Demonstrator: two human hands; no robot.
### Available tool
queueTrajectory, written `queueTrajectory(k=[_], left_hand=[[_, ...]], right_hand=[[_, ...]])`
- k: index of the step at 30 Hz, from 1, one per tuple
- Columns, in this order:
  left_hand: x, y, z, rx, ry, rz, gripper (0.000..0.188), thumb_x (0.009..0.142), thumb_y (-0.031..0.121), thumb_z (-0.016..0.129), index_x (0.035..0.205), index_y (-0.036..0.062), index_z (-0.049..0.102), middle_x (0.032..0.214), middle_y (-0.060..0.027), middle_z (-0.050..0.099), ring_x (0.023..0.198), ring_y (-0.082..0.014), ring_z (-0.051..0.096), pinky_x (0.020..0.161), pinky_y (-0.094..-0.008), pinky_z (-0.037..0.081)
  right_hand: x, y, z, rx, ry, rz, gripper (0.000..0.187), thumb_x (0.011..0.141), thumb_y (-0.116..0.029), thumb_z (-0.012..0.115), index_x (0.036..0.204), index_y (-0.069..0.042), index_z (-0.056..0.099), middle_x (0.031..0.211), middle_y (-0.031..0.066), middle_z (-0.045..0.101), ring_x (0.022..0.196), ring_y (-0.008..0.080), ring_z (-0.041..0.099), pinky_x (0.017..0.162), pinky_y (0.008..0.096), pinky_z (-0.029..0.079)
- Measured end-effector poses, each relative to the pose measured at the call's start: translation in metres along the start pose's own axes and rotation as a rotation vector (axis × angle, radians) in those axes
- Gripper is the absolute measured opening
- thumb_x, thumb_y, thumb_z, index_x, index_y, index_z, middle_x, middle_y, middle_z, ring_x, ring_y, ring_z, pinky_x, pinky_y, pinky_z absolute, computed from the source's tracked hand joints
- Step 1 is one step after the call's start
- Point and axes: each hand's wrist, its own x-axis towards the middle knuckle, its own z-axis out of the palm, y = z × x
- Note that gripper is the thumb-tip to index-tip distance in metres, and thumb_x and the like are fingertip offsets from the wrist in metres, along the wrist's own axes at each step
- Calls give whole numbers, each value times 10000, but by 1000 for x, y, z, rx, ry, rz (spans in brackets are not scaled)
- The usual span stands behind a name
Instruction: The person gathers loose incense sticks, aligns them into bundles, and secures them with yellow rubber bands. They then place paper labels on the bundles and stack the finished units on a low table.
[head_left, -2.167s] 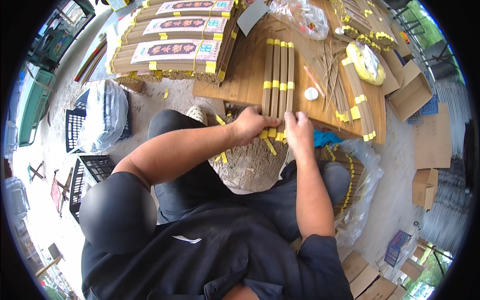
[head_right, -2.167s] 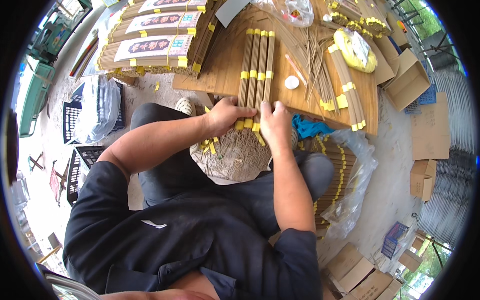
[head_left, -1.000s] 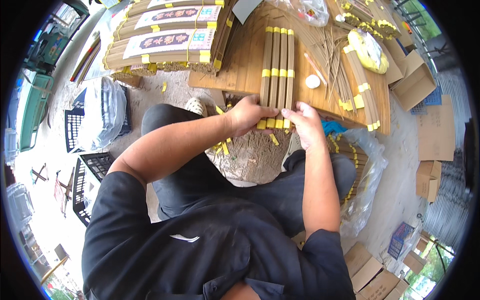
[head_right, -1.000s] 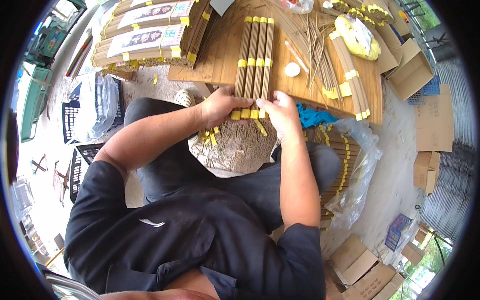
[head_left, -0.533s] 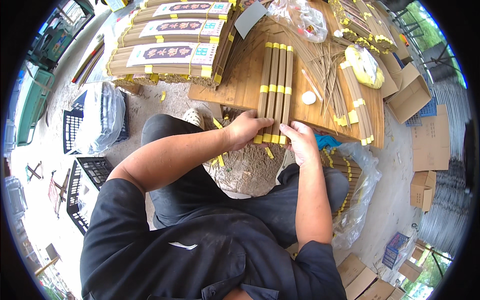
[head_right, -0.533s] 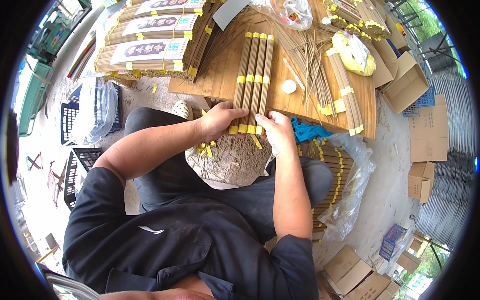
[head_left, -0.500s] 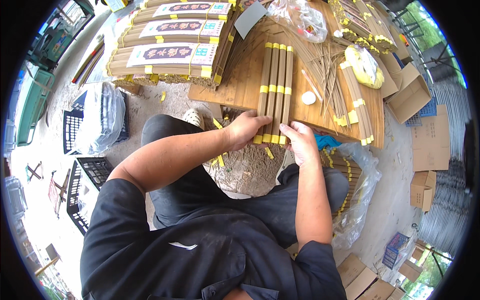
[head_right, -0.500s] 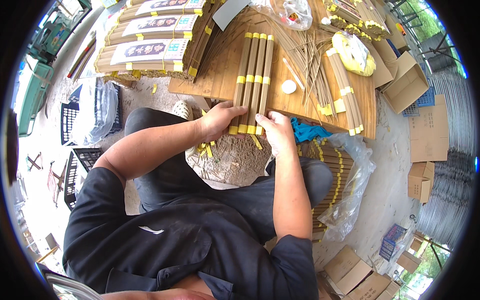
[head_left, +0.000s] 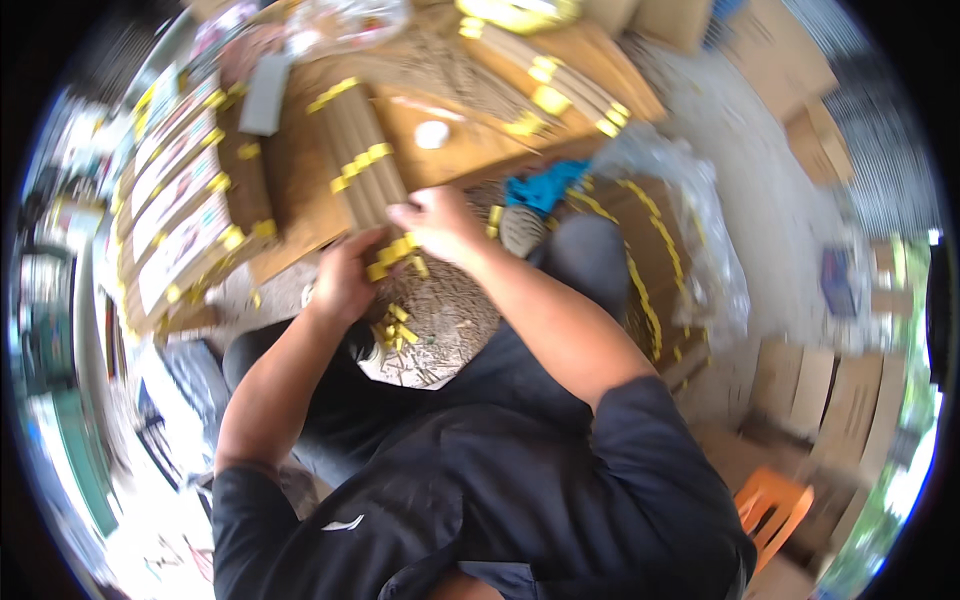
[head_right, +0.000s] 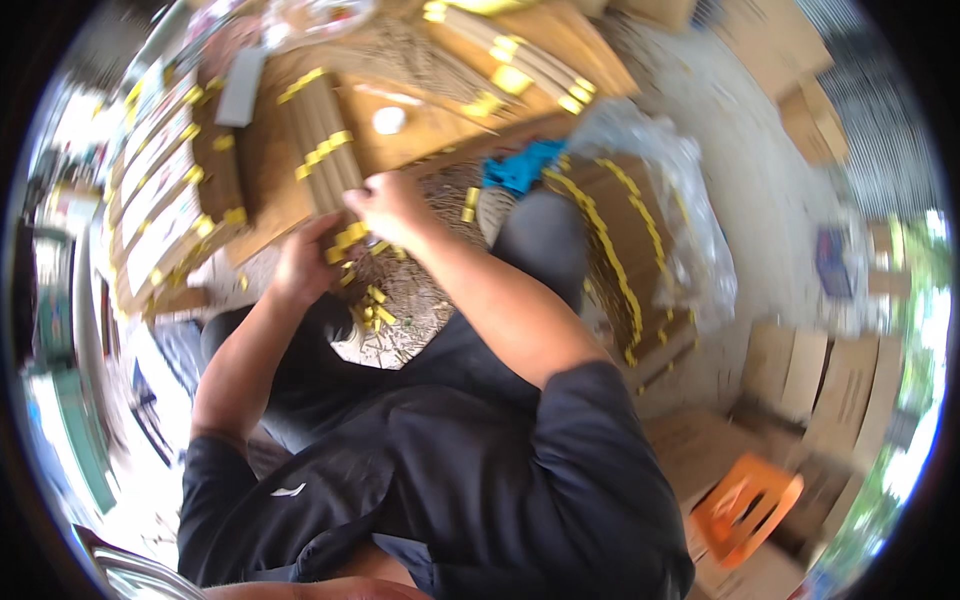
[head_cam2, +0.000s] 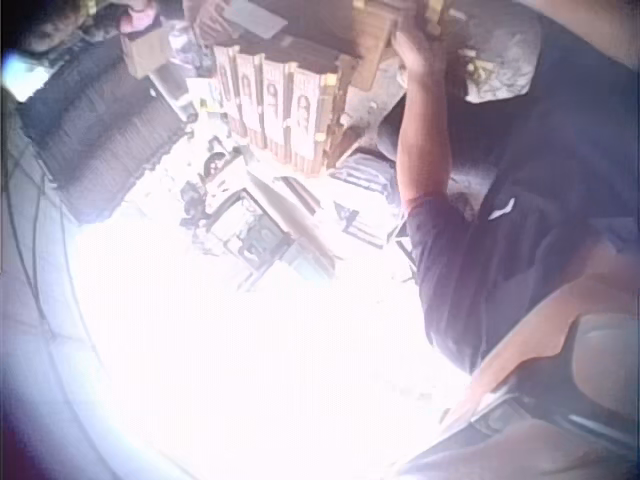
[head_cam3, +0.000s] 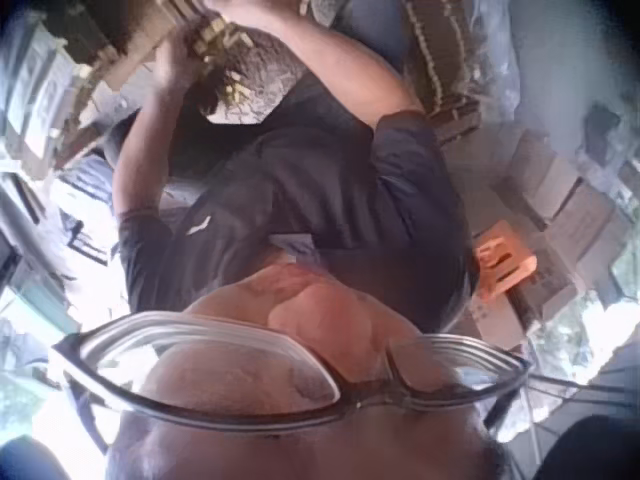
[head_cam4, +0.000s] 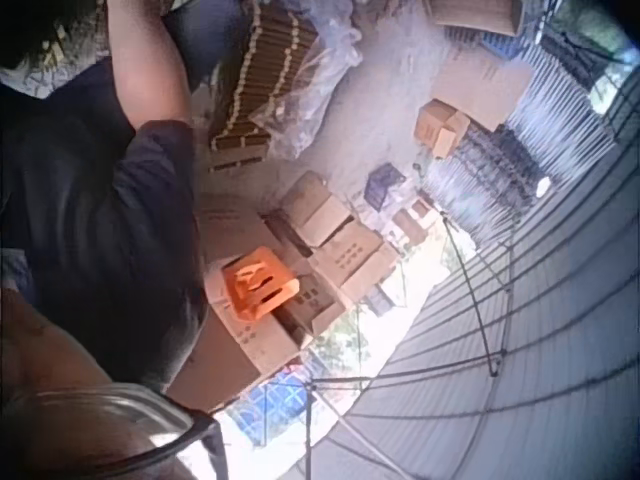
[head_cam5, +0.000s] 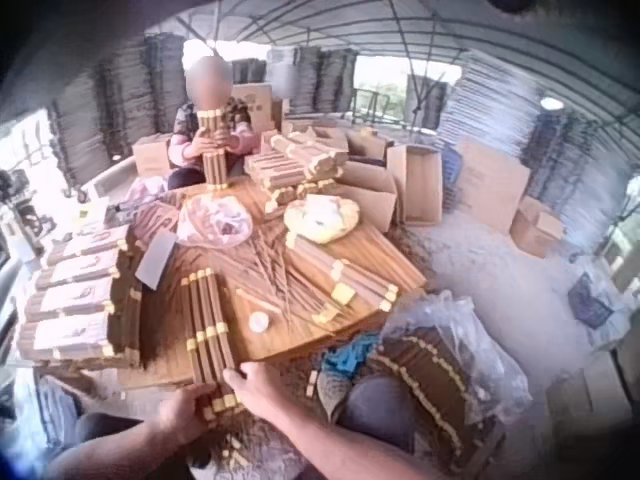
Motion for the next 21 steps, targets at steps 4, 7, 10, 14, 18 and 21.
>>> queueTrajectory(k=[4,7,10,14,18,21], left_hand=[[-2,11,14,77,110,-40,265,1012,161,551,1227,19,614,1141,-107,694,1059,-241,672,879,-410,569],[4,11,10,105,122,-50,276,1017,186,562,1257,55,605,1177,-91,680,1105,-241,656,965,-463,557],[-7,16,16,101,101,-83,418,1034,343,520,1311,33,555,1225,-125,655,1152,-286,639,1016,-496,529],[-42,24,12,167,185,-132,592,1018,553,443,1330,61,556,1307,-153,622,1219,-301,609,1026,-547,496],[-48,4,-6,131,370,-221,655,994,601,457,1375,71,504,1265,-147,632,1151,-292,630,984,-545,515],[-60,-22,-19,172,481,-342,659,1017,591,427,1421,71,445,1183,-165,648,986,-293,676,904,-528,544]], right_hand=[[-6,-3,-1,-20,168,8,470,862,-353,764,780,105,697,775,307,694,763,413,722,737,482,568],[-17,-22,-19,-109,18,65,505,888,-403,736,888,100,694,824,305,703,802,400,729,750,460,569],[-46,-44,-54,-173,124,-132,429,912,-384,721,983,40,700,871,234,728,808,362,734,743,419,580],[-81,20,-144,201,831,-376,162,927,-195,712,937,-35,693,798,122,722,701,203,696,632,342,551],[-142,249,-232,-628,1200,301,382,868,-340,764,1091,-40,689,1140,181,689,1127,329,635,998,468,485],[-175,321,-233,-498,1049,859,1001,778,-568,785,1493,7,383,1529,300,382,1451,447,318,1197,501,285]])
